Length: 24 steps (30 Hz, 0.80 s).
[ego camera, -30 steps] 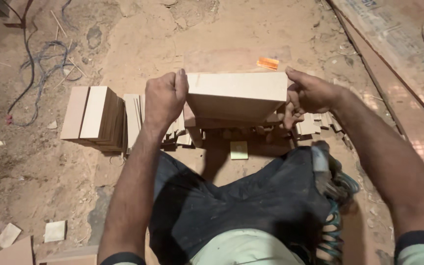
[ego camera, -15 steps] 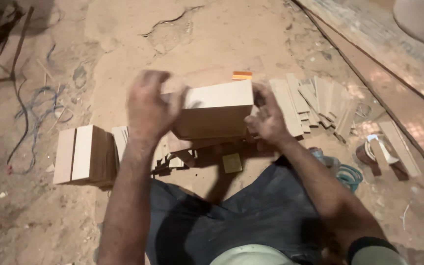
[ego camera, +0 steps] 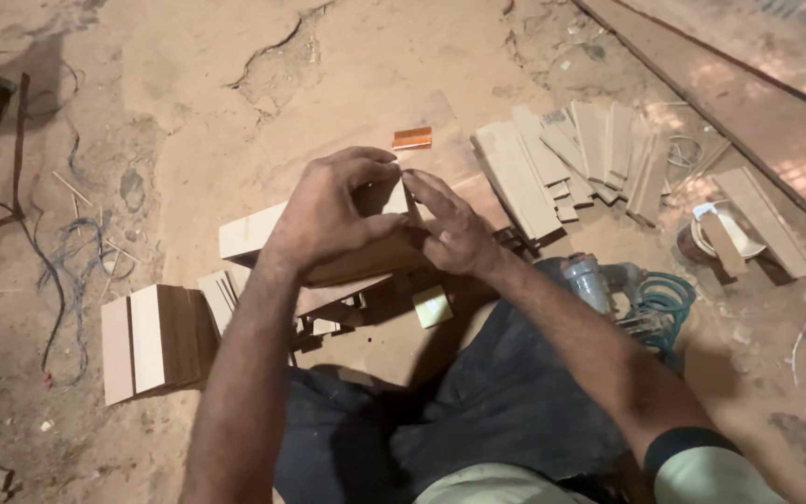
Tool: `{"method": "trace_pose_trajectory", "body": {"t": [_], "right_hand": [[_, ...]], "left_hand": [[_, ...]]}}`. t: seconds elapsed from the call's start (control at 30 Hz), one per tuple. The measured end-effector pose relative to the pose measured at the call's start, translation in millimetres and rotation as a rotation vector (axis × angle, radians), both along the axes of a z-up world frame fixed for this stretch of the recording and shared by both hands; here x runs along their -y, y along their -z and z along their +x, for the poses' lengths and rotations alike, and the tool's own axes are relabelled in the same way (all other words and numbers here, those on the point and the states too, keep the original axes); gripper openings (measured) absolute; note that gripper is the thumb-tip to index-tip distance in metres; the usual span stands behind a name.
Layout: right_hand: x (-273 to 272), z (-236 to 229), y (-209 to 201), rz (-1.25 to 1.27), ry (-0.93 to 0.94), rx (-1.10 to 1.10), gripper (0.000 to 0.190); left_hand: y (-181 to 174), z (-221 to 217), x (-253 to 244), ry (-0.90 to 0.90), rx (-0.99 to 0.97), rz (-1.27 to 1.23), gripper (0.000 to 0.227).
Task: The person assembles small wooden boxes by applying glue to wooden pieces and using a nail gun to fasten them together. The person repeatedly glues and nails pieces to form box structures, placing completed units aside.
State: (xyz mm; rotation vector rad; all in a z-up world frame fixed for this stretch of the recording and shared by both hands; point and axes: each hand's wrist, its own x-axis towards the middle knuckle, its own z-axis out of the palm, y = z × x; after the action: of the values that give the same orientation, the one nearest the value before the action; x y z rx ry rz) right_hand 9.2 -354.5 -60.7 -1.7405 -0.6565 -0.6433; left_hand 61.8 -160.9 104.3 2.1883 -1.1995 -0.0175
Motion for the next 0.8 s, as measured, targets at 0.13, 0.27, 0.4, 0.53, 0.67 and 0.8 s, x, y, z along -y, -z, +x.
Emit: {"method": "trace_pose_trajectory", "body": {"t": [0.13, 0.27, 0.4, 0.53, 0.67, 0.8], "right_hand": [[0, 4, -3, -0.079, 0.082, 0.123, 0.073], [2, 6, -5, -0.053, 0.026, 0.068, 0.070], [4, 5, -8, -0.039, -0.003, 0.012, 0.077], [6, 3, -15, 0.034, -0.052, -0.063, 0.089], [11, 1, -24, -0.028, -0.115, -0.104, 0.097], [12, -2, -29, -0.056, -0.109, -0.207, 0.090]], "left_hand": [[1, 0, 1, -0.021, 0.014, -0.009, 0.047], [-2, 0, 2, -0.011, 0.032, -0.012, 0.045], [-2, -4, -1, -0.004, 0.042, -0.014, 0.046], [-2, -7, 0, -0.038, 0.034, 0.027, 0.047], [-1, -7, 1, -0.049, 0.031, 0.013, 0.048], [1, -7, 1, -0.052, 0.042, 0.018, 0.048]]}}
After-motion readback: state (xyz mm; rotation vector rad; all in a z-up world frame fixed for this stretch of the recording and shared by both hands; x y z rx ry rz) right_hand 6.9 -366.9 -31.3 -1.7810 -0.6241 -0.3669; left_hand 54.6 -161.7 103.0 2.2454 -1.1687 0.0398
